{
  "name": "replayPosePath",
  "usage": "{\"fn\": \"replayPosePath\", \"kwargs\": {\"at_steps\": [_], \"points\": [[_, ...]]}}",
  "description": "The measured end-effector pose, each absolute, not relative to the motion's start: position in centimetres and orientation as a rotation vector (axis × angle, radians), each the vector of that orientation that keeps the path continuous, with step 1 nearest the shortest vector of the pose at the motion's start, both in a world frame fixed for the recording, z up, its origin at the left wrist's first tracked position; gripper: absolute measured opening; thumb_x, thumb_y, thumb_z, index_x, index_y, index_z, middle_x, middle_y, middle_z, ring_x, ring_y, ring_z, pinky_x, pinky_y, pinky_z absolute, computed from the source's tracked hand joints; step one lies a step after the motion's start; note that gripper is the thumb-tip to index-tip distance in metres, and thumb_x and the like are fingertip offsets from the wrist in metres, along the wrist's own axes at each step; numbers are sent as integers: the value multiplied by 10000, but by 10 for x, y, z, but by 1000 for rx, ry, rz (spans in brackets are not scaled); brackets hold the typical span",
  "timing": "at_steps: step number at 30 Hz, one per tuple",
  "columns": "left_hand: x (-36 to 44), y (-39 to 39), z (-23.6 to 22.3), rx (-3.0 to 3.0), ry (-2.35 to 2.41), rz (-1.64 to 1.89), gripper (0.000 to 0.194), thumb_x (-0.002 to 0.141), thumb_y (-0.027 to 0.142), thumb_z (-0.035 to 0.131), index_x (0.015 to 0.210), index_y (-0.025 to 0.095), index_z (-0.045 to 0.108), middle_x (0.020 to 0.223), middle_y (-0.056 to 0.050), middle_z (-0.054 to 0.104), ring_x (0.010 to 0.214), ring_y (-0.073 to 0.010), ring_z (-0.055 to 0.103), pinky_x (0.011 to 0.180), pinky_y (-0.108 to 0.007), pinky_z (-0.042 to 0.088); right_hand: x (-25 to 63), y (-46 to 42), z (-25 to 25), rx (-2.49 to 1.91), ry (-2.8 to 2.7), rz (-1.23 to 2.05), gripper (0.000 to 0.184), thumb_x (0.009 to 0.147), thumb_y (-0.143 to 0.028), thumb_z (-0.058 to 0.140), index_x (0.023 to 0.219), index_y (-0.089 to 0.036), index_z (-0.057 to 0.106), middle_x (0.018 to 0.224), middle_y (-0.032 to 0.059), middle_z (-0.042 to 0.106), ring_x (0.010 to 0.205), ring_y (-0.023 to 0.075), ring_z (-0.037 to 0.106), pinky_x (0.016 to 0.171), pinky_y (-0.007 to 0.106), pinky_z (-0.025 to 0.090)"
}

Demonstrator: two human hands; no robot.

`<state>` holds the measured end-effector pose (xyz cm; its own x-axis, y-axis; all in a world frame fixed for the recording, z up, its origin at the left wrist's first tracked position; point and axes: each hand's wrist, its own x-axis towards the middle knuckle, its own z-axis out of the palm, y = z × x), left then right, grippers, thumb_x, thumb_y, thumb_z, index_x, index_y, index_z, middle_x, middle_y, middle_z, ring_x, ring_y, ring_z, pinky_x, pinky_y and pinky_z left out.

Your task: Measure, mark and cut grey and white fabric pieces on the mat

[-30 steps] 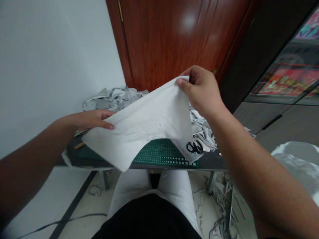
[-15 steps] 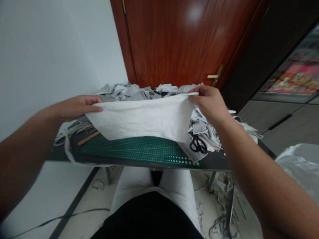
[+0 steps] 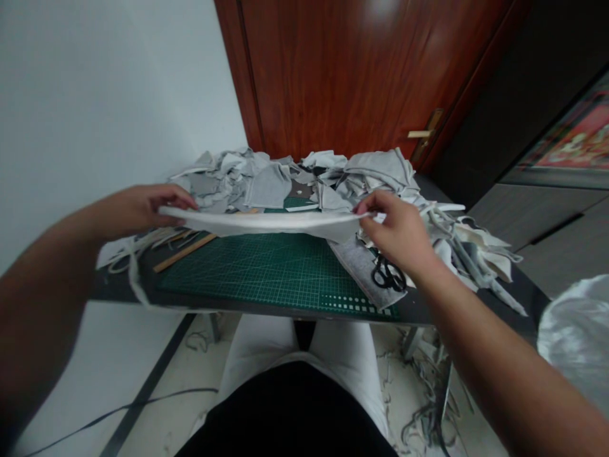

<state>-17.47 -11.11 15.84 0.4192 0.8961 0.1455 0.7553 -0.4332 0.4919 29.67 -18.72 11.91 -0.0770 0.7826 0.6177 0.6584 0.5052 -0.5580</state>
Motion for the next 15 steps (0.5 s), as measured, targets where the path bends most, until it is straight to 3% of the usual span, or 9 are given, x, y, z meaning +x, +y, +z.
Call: {"fn": "replayPosePath", "kwargs": {"at_steps": [3, 5, 10, 15], "points": [[-187, -124, 123, 2155, 1405, -63, 527, 626, 258, 728, 1152, 230, 700, 954, 20, 733, 888, -161, 679, 820, -265, 518, 291, -219, 68, -1308, -2201, 223, 207, 744, -93, 565, 868, -223, 667, 912, 48, 717, 915, 243, 664, 863, 382, 507], [-188, -127, 96, 2073, 1406, -238, 538, 609, 275, 740, 1145, 253, 716, 871, 28, 743, 822, -188, 699, 764, -274, 525, 286, -234, 36, -1377, -2438, 375, 290, 715, -64, 551, 913, -215, 701, 934, 65, 726, 940, 250, 673, 891, 385, 517], [-151, -117, 39, 2337, 1433, 102, 359, 846, 400, 554, 1125, 223, 692, 1078, -58, 742, 977, -227, 703, 893, -324, 523, 255, -230, 6, -1396, -2413, 437, 232, 876, -165, 549, 1028, -184, 723, 1034, 95, 738, 1012, 252, 673, 940, 380, 519], [-87, -103, 4, 2604, 1323, 310, 372, 909, 255, 456, 1207, 161, 656, 1273, -127, 665, 1228, -249, 603, 1110, -383, 439, 204, -175, 5, -1388, -2349, 310, 281, 939, -115, 497, 1126, -133, 706, 1150, 126, 730, 1123, 235, 645, 1031, 344, 479]]}}
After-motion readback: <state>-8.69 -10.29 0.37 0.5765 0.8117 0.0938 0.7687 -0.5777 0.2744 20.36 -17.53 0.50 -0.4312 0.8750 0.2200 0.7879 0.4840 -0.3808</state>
